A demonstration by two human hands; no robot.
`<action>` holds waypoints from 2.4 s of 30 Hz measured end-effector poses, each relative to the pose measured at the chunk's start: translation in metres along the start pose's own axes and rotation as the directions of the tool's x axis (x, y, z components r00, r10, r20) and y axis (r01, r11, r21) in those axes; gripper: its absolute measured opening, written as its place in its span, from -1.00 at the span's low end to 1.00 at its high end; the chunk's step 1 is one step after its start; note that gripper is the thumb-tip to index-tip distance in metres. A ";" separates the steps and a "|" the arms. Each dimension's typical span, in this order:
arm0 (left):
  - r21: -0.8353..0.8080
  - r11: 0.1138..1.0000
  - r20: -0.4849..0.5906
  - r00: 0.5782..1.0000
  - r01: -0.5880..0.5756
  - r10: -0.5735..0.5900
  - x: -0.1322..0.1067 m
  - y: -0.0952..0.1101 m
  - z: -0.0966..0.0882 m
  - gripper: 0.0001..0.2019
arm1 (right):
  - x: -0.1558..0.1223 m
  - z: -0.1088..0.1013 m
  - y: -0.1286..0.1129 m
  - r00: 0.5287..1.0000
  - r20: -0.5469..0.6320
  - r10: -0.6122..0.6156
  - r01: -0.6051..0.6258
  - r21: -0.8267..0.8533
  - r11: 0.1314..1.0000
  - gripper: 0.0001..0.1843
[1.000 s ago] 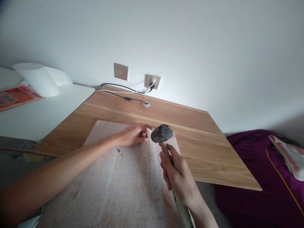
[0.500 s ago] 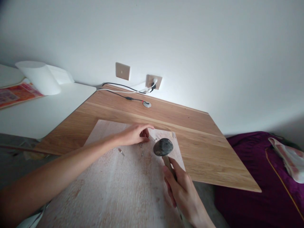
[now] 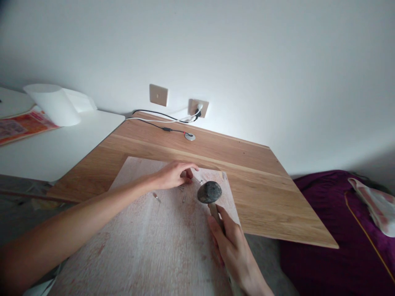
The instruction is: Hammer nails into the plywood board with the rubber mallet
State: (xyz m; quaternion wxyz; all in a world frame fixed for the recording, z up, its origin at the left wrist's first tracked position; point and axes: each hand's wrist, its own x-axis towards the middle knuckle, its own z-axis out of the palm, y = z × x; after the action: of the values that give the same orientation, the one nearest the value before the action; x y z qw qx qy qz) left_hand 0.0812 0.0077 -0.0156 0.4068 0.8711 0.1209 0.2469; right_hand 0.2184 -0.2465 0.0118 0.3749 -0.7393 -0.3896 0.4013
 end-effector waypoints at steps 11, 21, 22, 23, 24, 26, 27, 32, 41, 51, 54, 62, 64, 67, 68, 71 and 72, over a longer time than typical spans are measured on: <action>-0.046 0.999 0.022 1.000 0.017 -0.016 0.001 0.002 -0.002 -0.56 | 0.031 -0.004 -0.039 0.992 0.055 -0.112 0.117 -0.116 0.986 -0.36; -0.062 0.998 -0.002 1.000 0.015 -0.015 0.001 -0.005 0.001 -0.51 | 0.008 -0.015 -0.010 0.999 0.032 -0.016 0.017 -0.030 0.999 -0.25; -0.067 0.998 -0.004 1.000 0.009 -0.010 0.001 -0.005 0.002 -0.50 | 0.007 -0.014 -0.004 0.999 0.042 -0.007 0.009 -0.032 0.999 -0.24; -0.074 0.997 -0.006 1.000 0.005 -0.005 0.001 -0.006 0.002 -0.49 | 0.006 -0.012 0.001 0.999 0.045 -0.004 0.006 -0.034 0.999 -0.23; -0.079 0.997 -0.007 1.000 0.003 -0.003 0.001 -0.006 0.002 -0.49 | 0.007 -0.010 0.006 0.999 0.039 -0.006 0.007 -0.029 1.000 -0.24; -0.080 0.997 -0.007 1.000 0.004 -0.004 0.000 -0.005 0.002 -0.48 | 0.008 -0.006 0.015 1.000 0.011 -0.009 0.009 -0.003 1.000 -0.27; -0.072 0.997 -0.008 1.000 0.005 -0.006 0.000 -0.005 0.001 -0.48 | 0.009 -0.005 0.018 1.000 0.002 -0.007 0.007 0.012 1.000 -0.29; -0.050 0.998 -0.029 0.999 0.036 -0.038 0.000 -0.002 0.000 -0.53 | 0.009 -0.005 0.017 0.999 0.031 0.020 -0.020 0.010 1.000 -0.31; -0.020 0.998 -0.002 0.999 0.052 -0.052 -0.001 0.000 0.002 -0.58 | 0.018 0.001 -0.014 0.994 -0.073 -0.080 0.080 -0.013 0.997 -0.33; -0.062 0.998 -0.004 1.000 0.013 -0.014 -0.001 -0.008 0.003 -0.56 | 0.027 0.010 -0.039 0.997 -0.017 -0.079 0.077 -0.114 0.990 -0.35; -0.092 0.995 0.001 1.000 0.031 -0.031 -0.001 -0.007 0.003 -0.54 | 0.013 0.011 -0.033 0.996 -0.055 -0.069 0.065 -0.074 0.995 -0.34; 0.072 0.997 0.069 0.997 0.032 -0.037 -0.005 0.020 -0.025 -0.62 | 0.003 0.011 -0.003 0.999 -0.026 0.027 -0.027 0.012 1.000 -0.29; 0.189 0.982 0.129 0.992 -0.007 -0.018 -0.010 0.032 -0.034 -0.75 | 0.006 0.012 0.000 0.999 -0.019 0.038 -0.038 0.041 0.998 -0.30; 0.373 0.925 0.239 0.971 -0.073 -0.019 -0.019 0.047 -0.038 -0.77 | 0.008 0.011 0.003 0.999 -0.008 0.036 -0.035 0.045 0.998 -0.32; 0.429 0.898 0.261 0.965 -0.096 -0.022 -0.021 0.050 -0.037 -0.75 | 0.008 0.011 0.004 0.999 -0.003 0.039 -0.039 0.043 0.998 -0.32; 0.534 0.833 0.281 0.960 -0.146 -0.011 -0.027 0.053 -0.029 -0.70 | 0.009 0.010 0.004 0.998 0.010 0.055 -0.056 0.051 0.997 -0.32; 0.545 0.824 0.275 0.961 -0.158 0.002 -0.028 0.052 -0.026 -0.70 | 0.008 0.010 0.004 0.998 0.004 0.061 -0.061 0.054 0.997 -0.34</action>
State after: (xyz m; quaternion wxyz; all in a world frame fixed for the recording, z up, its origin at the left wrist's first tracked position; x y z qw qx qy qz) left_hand 0.0444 -0.0201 0.0294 0.1343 0.9812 0.0962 0.0996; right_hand 0.2136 -0.2383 0.0016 0.3821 -0.7399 -0.3563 0.4237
